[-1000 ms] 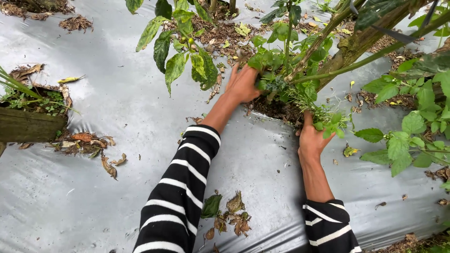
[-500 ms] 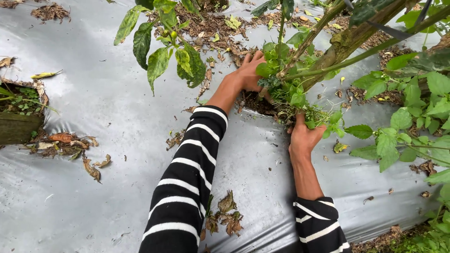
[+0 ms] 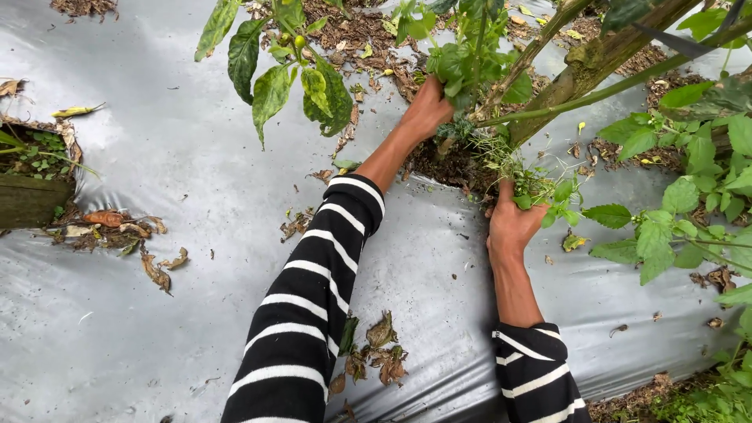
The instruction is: The person removes weeds from around plants in a garden bed covered with plastic mulch. They pull weeds by hand near the base of the plants and use a sickle to cut and clear larger weeds from the soil between the rows.
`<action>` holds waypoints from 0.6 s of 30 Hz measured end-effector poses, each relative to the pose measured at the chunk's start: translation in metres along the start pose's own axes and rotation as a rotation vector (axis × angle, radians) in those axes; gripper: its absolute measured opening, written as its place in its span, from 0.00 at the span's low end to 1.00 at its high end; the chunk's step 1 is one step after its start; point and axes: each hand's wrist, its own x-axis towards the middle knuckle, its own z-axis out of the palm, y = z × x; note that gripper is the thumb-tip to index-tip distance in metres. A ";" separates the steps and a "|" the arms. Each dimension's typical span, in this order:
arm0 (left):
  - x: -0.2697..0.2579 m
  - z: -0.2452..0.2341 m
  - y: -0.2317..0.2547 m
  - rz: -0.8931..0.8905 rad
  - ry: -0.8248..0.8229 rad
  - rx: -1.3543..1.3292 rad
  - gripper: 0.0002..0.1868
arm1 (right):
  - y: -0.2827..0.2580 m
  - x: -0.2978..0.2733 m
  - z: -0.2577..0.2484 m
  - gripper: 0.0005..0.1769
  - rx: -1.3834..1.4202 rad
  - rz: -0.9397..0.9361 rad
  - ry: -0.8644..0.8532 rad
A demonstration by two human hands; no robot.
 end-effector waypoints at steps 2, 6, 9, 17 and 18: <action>-0.007 0.005 0.001 -0.093 0.117 0.036 0.14 | -0.011 -0.005 0.001 0.13 -0.035 0.055 0.002; -0.042 -0.006 0.039 0.059 0.362 -0.040 0.08 | -0.005 -0.005 -0.004 0.14 0.034 -0.210 -0.052; -0.061 -0.001 0.054 -0.052 0.458 -0.016 0.13 | -0.009 -0.007 -0.001 0.14 -0.006 -0.219 -0.016; -0.073 0.032 -0.034 0.133 0.566 -0.190 0.28 | 0.009 0.002 -0.005 0.12 -0.015 -0.251 -0.018; -0.072 0.030 -0.031 0.151 0.574 -0.190 0.27 | 0.017 0.010 -0.005 0.10 0.018 -0.302 -0.034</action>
